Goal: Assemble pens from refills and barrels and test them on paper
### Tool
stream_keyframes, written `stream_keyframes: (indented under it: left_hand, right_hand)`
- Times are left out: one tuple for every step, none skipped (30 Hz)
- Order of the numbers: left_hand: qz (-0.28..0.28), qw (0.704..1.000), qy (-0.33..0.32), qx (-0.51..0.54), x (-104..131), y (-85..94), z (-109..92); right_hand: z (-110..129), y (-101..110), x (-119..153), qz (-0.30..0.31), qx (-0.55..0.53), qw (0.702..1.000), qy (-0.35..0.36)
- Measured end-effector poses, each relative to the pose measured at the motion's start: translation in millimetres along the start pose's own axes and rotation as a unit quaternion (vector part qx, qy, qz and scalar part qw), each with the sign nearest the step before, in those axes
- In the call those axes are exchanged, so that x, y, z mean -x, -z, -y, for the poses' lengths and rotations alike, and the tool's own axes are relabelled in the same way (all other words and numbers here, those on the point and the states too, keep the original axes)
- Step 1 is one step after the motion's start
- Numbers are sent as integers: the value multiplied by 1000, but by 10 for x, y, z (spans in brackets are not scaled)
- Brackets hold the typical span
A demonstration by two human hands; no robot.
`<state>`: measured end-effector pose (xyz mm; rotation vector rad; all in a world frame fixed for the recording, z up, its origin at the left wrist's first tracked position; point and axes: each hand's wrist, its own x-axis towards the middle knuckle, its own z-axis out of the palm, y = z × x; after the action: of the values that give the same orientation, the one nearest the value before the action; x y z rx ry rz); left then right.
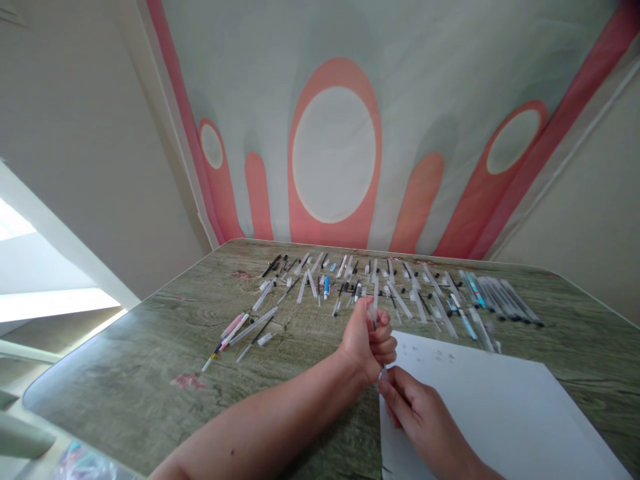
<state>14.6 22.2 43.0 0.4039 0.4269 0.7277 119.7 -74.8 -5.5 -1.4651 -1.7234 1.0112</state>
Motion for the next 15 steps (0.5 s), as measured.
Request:
stream_keyframes:
  left_hand:
    - [-5,1000,-1,0,0,-4,3]
    - [-9,1000,-2,0,0,-7,5]
    - [-12,1000,-3,0,1,-8,8]
    - [-15,1000,-4,1,1,-8,11]
    - [-17,1000,-6,0,1,-7,14]
    - [-20,1000,-7,-1,1,-6,18]
    - [-23,1000,-7,-2,2,-6,21]
    - [-25,1000,-8,-3,2,-8,23]
    - [-28,1000,-9,-3,3,-11,25]
    - [-31,999,-10,-3,4,-15,28]
    - [-34,999,-10,-4,6,-21,30]
    - [-38,999,-10,-4,9,-27,33]
    - [-42,999,-10,-4,11,-34,38]
    - [-46,999,-10,-5,14,-40,43]
    - [-49,999,-10,-5,16,-46,50]
  right_hand:
    - [2,-2,6,0,1,1000,0]
    - [2,-3,12,0,2,1000,0]
    - [2,-3,17,0,4,1000,-1]
    - [1,-2,21,0,6,1000,-3]
    - [0,0,24,0,9,1000,-5]
    - [0,2,25,0,14,1000,-6]
    - [-1,4,26,1,18,1000,-7]
    - [-2,6,25,1,22,1000,-6]
    - [-3,7,25,0,24,1000,-4]
    - [-5,8,24,0,26,1000,-3]
    - [-7,9,23,0,26,1000,-2]
    - [-9,9,22,0,27,1000,-1]
    - [-11,10,23,0,26,1000,-2]
    - [-13,11,25,2,26,1000,-3]
    - [-14,12,27,3,26,1000,-4]
